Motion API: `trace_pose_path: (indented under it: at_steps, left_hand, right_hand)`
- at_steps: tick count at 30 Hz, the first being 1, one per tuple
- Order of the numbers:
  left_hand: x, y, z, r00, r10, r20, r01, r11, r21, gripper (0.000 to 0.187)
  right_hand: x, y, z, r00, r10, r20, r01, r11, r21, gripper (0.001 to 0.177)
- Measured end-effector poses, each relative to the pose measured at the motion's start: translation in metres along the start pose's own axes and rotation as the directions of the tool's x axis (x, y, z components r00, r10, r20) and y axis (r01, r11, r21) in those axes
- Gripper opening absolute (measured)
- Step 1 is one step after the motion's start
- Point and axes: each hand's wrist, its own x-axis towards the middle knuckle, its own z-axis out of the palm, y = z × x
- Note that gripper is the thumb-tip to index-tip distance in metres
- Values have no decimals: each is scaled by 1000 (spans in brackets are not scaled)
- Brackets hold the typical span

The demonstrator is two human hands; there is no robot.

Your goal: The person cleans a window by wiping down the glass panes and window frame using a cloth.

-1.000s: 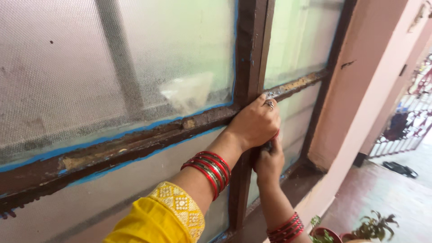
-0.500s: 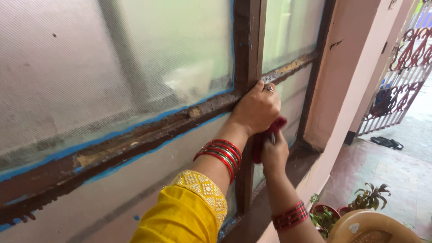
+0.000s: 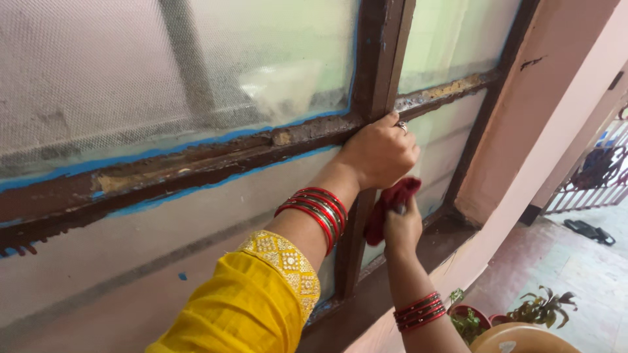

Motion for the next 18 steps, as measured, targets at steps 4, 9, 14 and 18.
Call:
trace_pose_path:
  at_steps: [4, 9, 14, 18]
  left_hand:
    - [0, 3, 0, 1000, -29, -2, 29, 999, -33, 18]
    - [0, 3, 0, 1000, -7, -22, 8, 999, 50, 18]
    - [1, 2, -5, 1000, -9, 3, 9, 999, 33, 16]
    - [2, 5, -12, 991, 8, -130, 3, 996, 84, 17]
  right_hand:
    - [3, -59, -16, 981, -195, -23, 196, 970, 144, 57]
    - [-23, -25, -6, 918, -391, -63, 384, 918, -101, 43]
    - [-24, -17, -16, 986, -162, 45, 168, 959, -227, 42]
    - [-7, -85, -43, 990, -129, 56, 76, 825, 560, 42]
